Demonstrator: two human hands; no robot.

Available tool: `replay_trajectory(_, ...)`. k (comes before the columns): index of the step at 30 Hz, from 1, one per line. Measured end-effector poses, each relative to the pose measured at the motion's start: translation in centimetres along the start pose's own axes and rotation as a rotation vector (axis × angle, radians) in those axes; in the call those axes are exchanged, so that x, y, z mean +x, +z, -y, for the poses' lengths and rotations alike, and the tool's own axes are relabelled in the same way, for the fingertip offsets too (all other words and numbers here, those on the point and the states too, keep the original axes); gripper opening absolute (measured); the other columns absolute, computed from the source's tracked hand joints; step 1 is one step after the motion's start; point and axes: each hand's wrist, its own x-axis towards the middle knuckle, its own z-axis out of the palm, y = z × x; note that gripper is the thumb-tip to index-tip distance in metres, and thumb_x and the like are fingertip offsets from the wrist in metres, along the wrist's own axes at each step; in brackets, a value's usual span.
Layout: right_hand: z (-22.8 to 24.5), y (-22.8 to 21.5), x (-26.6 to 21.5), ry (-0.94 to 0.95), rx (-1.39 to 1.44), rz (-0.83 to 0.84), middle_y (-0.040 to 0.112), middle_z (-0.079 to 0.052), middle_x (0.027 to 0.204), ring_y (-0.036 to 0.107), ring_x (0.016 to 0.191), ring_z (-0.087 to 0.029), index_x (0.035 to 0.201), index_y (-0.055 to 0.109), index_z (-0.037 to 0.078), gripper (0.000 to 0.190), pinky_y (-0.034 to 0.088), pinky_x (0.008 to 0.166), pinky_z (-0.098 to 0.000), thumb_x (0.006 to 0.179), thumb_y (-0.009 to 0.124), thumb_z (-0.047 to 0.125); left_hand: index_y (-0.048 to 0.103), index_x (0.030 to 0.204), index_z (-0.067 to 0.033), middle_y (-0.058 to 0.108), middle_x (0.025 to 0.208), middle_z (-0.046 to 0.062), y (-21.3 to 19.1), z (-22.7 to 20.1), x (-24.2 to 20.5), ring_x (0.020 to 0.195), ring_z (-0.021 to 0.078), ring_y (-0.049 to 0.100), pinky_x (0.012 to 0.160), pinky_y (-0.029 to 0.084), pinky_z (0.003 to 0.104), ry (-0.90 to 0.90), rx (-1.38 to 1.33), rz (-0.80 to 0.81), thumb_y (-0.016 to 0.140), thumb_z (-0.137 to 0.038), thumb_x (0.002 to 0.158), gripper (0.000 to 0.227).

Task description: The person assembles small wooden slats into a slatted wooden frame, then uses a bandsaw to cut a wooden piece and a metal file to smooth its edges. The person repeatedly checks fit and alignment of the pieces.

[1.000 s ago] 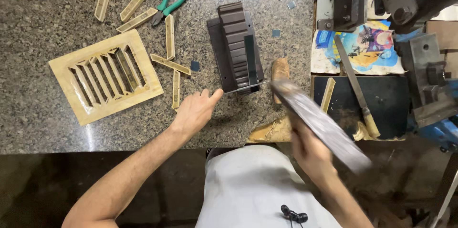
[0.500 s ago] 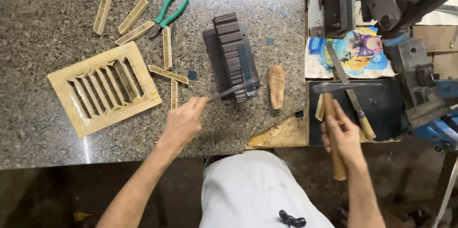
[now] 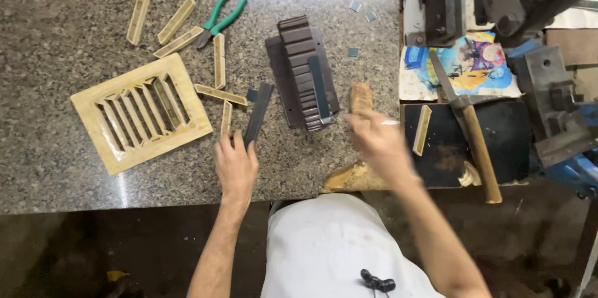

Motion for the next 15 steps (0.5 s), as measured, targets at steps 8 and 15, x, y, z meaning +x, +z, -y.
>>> replay_trajectory(8,3.8,1.4,1.2,0.091,0.259,-0.184,0.073,-0.011,0.115,0.072,0.100,-0.025,0.116,0.072,0.003,0.034,0.060,0.082,-0.0358,0.086,0.066,-0.010,0.067,0.134,-0.0025,0.076,0.127,0.017,-1.0,-6.1,2.0,0.113,0.0222,0.076,0.096,0.061,0.036,-0.476,-1.273,0.544,0.066,-0.028,0.100,0.043)
replay_trajectory(15,3.9,0.0,-3.7,0.405,0.711,-0.133,0.077,-0.009,0.113,0.071,0.082,-0.017,0.117,0.074,0.004,0.030,0.065,0.076,-0.0259,0.092,0.065,-0.009,0.060,0.134,0.0027,0.072,0.124,0.015,-1.3,-12.3,1.6,0.109,0.0236,0.073,0.097,0.062,0.039,-0.544,-1.799,0.678,0.068,-0.018,0.099,0.042)
